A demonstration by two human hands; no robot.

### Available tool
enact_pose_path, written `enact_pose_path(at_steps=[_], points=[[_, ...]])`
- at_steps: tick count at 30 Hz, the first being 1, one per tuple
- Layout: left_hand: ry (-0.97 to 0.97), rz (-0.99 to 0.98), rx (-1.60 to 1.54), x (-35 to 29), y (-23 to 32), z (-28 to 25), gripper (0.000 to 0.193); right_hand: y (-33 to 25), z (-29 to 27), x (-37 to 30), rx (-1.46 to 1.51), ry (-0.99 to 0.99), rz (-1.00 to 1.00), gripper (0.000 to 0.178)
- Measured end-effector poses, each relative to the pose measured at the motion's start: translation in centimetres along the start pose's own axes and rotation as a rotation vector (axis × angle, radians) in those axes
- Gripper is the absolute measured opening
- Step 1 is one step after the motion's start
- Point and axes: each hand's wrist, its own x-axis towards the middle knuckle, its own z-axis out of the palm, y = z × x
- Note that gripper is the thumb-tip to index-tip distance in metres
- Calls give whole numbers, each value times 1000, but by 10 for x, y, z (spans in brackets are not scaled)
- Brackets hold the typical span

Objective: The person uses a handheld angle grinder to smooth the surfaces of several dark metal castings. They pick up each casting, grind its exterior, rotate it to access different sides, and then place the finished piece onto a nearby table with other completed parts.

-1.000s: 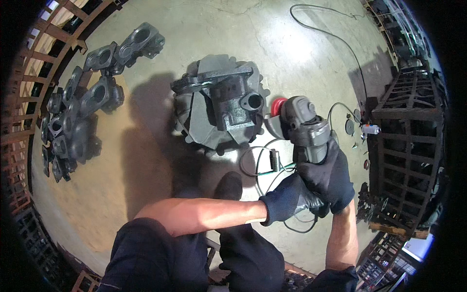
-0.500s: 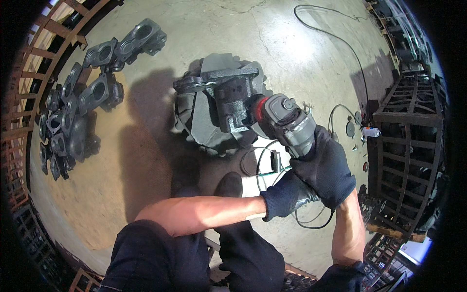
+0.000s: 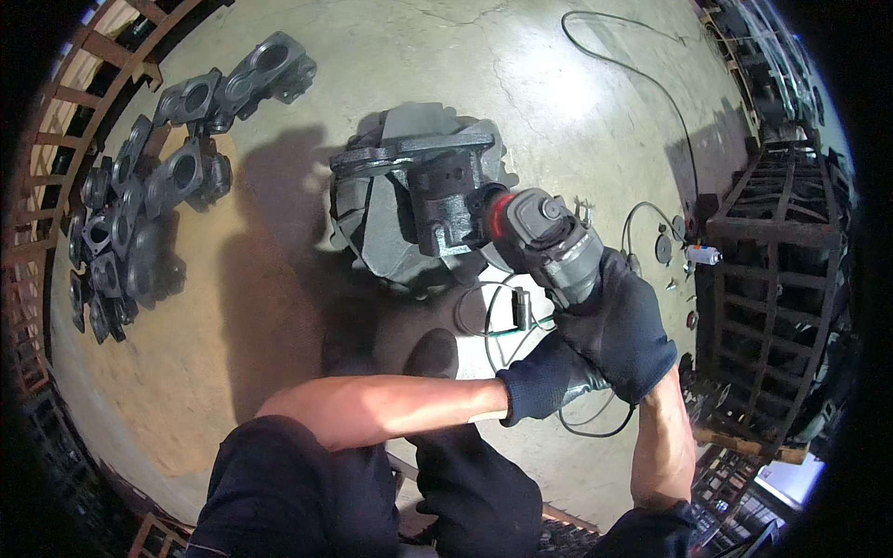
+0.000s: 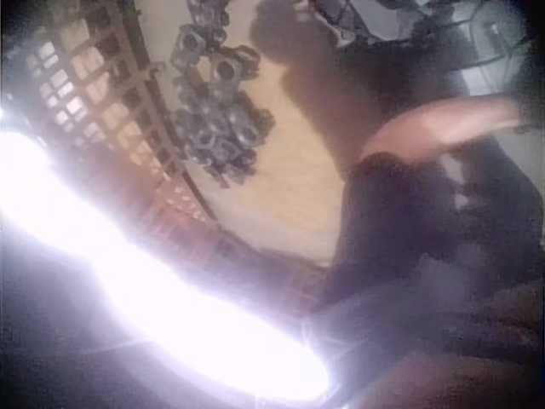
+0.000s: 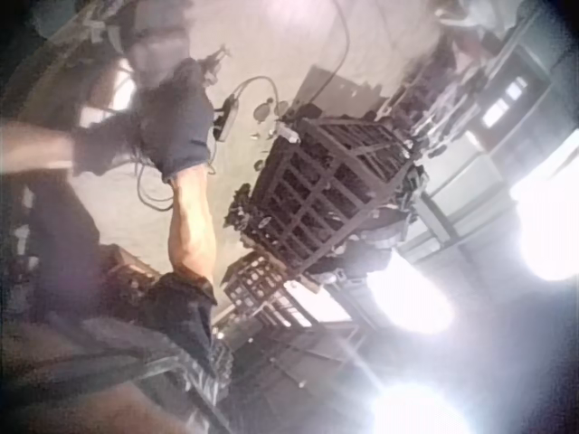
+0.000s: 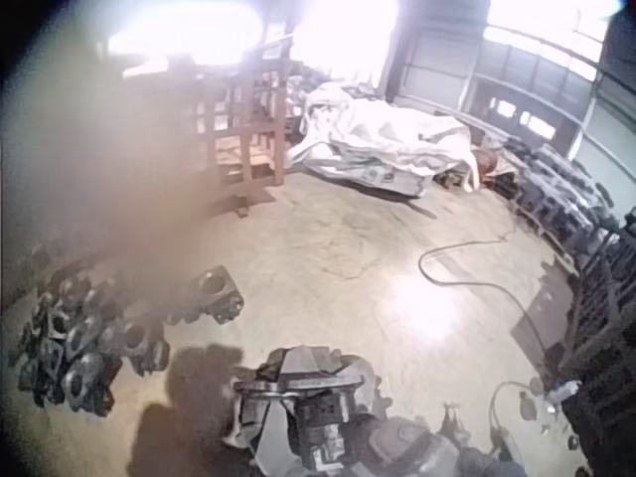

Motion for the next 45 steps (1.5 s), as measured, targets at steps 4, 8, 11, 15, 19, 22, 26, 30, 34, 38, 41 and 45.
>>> enact_pose_path(at_steps=[4,8,11,15,19,22,26,30,34,38,41,45], points=[[4,-45,22,-1,30,-13,40,-7,-3,9,-107,-54,34,56],[-21,-35,-114,-1,18,-6,51,-15,-8,8,-112,-75,42,53],[-17,19,249,-7,5,-5,61,-12,1,7,-108,-65,11,50],[-19,41,-74,-5,-8,8,57,-9,-4,1,-100,-58,-6,48],[39,-29,-137,3,26,-9,45,-16,-7,14,-131,-69,-8,47],[33,-79,-180,3,31,-15,47,-17,-6,18,-121,-69,6,46],[60,10,-90,3,15,-3,50,-11,-4,13,-135,-62,15,45],[53,22,0,4,20,-7,47,-7,-4,15,-46,-57,-6,46],[-14,-17,0,10,31,-19,41,-13,-7,23,-65,-36,15,47],[-169,-126,-7,16,23,-4,52,7,-14,10,-113,-5,78,49],[-98,-111,-112,3,5,-10,56,3,0,16,-52,-73,-21,52],[38,-6,-46,10,10,-12,42,-2,-3,19,-88,-36,-41,46]])
